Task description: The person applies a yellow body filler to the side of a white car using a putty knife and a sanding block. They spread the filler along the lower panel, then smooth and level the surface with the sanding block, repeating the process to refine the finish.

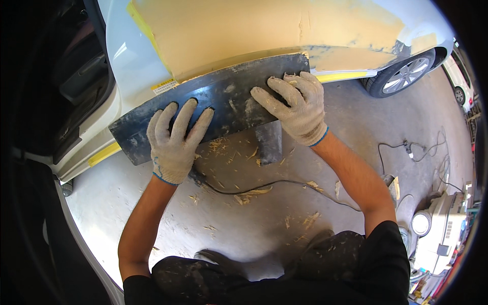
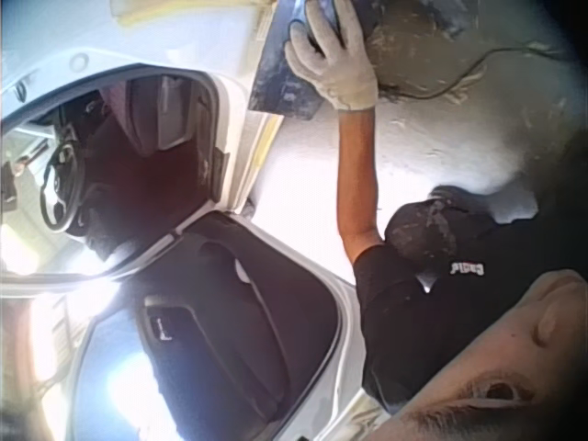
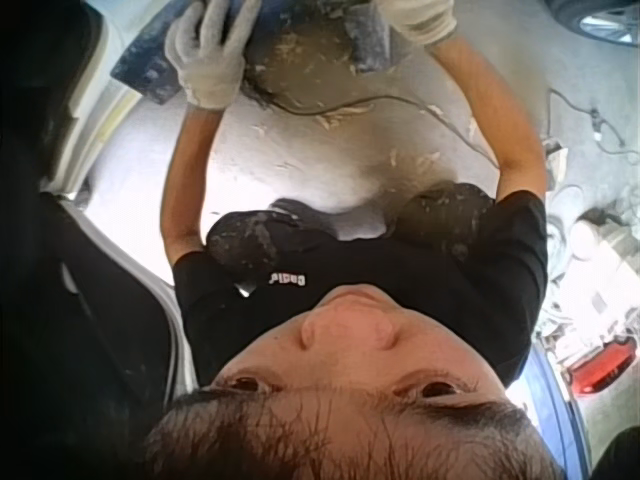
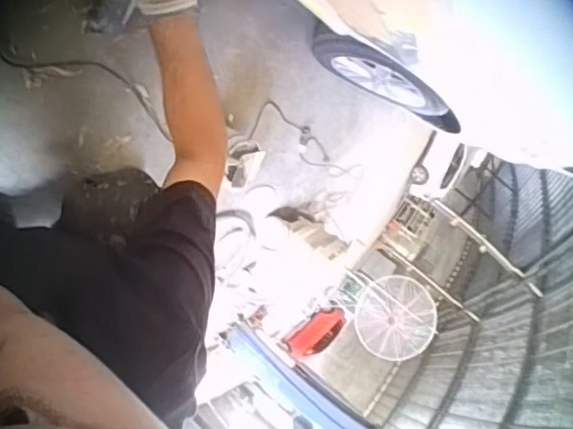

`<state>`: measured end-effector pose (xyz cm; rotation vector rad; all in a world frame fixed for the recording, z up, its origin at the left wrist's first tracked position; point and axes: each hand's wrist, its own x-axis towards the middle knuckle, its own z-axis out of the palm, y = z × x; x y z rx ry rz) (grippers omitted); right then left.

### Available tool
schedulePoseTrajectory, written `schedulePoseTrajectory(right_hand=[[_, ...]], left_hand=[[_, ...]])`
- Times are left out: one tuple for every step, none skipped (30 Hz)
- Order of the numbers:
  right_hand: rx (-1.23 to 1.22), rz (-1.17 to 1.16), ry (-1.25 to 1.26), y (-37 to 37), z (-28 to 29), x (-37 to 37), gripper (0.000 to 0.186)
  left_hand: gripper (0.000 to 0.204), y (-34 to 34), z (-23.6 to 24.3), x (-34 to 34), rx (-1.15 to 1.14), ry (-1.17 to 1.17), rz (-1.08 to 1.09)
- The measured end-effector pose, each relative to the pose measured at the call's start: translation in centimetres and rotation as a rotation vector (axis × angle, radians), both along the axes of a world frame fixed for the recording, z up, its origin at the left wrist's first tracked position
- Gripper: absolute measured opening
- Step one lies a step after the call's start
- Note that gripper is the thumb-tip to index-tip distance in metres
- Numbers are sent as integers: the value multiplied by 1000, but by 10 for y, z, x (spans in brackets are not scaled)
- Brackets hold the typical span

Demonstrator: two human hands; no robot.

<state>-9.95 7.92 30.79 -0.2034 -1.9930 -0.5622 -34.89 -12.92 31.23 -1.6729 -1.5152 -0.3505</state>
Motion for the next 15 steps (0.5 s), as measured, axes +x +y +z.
schedulePoseTrajectory(right_hand=[[8, 0, 5, 2, -2, -1, 47], [24, 0, 12, 5, -2, -2, 46], [41, 2, 19, 9, -2, -4, 44], [53, 6, 27, 10, -4, -5, 43], [49, 0, 28, 11, -6, -6, 43], [46, -7, 29, 11, -8, -6, 43], [42, -8, 30, 11, -8, -6, 44], [30, -9, 20, 10, -8, -5, 44], [19, -11, 10, 7, -8, -4, 45], [11, -14, -1, 7, -9, -1, 46], [35, -16, 5, 7, -13, 2, 45], [19, -27, 1, 6, -15, 3, 45], [2, -38, -9, 2, -17, 6, 45], [-15, -49, -18, -1, -20, 6, 45], [-17, -40, -12, -1, -22, 5, 45]], left_hand=[[47, 2, -2, -1, 2, -1, -6], [48, 3, -3, -2, 5, -1, -11], [47, 5, -3, -2, 7, -9, -14], [47, 6, -4, -1, 4, -15, -15], [46, 6, -5, -1, 1, -22, -15], [46, 7, -7, -1, 1, -26, -16], [46, 7, -10, -1, 0, -32, -12], [46, 6, -12, -3, -1, -38, -8], [46, 2, -14, -5, -21, -37, 22], [46, -2, -18, -8, -36, -34, 25], [46, -8, -22, -12, -52, -30, 26], [46, -12, -24, -15, -67, -27, 27], [46, -14, -24, -16, -62, -13, 24], [46, -15, -22, -18, -56, 2, 19], [46, -15, -20, -19, -51, 17, 14]])
